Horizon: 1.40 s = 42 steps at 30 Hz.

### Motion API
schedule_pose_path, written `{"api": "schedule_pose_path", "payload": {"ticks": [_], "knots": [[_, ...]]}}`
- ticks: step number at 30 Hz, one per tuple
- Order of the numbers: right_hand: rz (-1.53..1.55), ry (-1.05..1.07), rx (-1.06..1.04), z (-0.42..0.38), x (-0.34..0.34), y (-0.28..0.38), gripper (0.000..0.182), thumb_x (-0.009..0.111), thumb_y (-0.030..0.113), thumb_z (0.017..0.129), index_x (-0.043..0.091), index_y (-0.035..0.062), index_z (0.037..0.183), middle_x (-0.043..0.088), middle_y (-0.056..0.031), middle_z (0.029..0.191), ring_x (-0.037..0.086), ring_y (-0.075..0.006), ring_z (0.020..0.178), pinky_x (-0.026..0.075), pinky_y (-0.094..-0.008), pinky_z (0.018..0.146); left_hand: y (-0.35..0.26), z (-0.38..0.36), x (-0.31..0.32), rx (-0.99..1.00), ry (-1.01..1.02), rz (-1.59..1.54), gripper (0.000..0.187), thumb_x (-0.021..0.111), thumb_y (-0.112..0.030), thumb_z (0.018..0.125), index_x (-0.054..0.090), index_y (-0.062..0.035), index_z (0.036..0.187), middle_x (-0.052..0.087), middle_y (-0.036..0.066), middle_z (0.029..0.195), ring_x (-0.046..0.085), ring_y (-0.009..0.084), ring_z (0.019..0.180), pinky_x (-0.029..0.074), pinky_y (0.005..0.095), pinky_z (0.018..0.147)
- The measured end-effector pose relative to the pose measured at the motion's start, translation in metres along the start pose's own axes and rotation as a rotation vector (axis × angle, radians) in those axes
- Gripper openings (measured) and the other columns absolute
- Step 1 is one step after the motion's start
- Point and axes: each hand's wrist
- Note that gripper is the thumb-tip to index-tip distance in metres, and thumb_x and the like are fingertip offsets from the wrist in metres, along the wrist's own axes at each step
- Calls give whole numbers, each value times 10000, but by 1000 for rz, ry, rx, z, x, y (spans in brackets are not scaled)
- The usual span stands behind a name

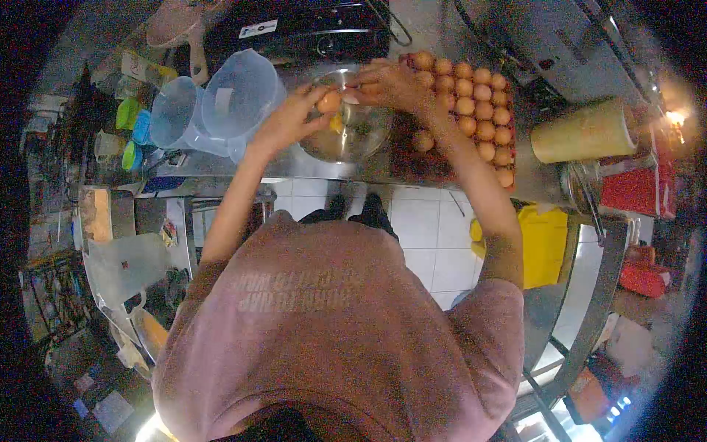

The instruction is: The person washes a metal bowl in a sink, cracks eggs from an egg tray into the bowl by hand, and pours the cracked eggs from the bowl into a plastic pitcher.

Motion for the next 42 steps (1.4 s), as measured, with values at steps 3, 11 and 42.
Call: {"api": "schedule_pose_path", "payload": {"ticks": [3, 11, 42], "knots": [[21, -53, 80, -4, 5, 6, 208, 622, 174, 693, 629, 77, 877, 604, -62, 857, 544, -211, 783, 430, -307, 713, -9, -1, 0, 28, -91, -5, 530, 602, -192, 701, 411, -123, 1191, 477, 216, 1010, 482, 383, 946, 397, 404, 825], [-175, -257, 180, -12, 11, 21, 211, 628, 152, 686, 629, 80, 885, 607, -34, 825, 547, -202, 786, 430, -296, 714, -10, 1, 1, 9, -194, 83, 473, 613, -131, 700, 426, -99, 1134, 504, 198, 968, 482, 377, 931, 401, 408, 792], [737, -1477, 1067, -328, -4, 173, 271, 457, 223, 841, 542, 3, 974, 596, -84, 940, 576, -131, 807, 478, -204, 574, -156, 13, 126, 62, 136, -989, 468, 560, -63, 797, 322, -40, 1199, 438, 85, 1143, 472, 145, 975, 408, 255, 826]]}}
Point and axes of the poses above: each hand's wrist, its own z-axis towards the middle knuckle, its own x-axis out of the palm, y = z × x
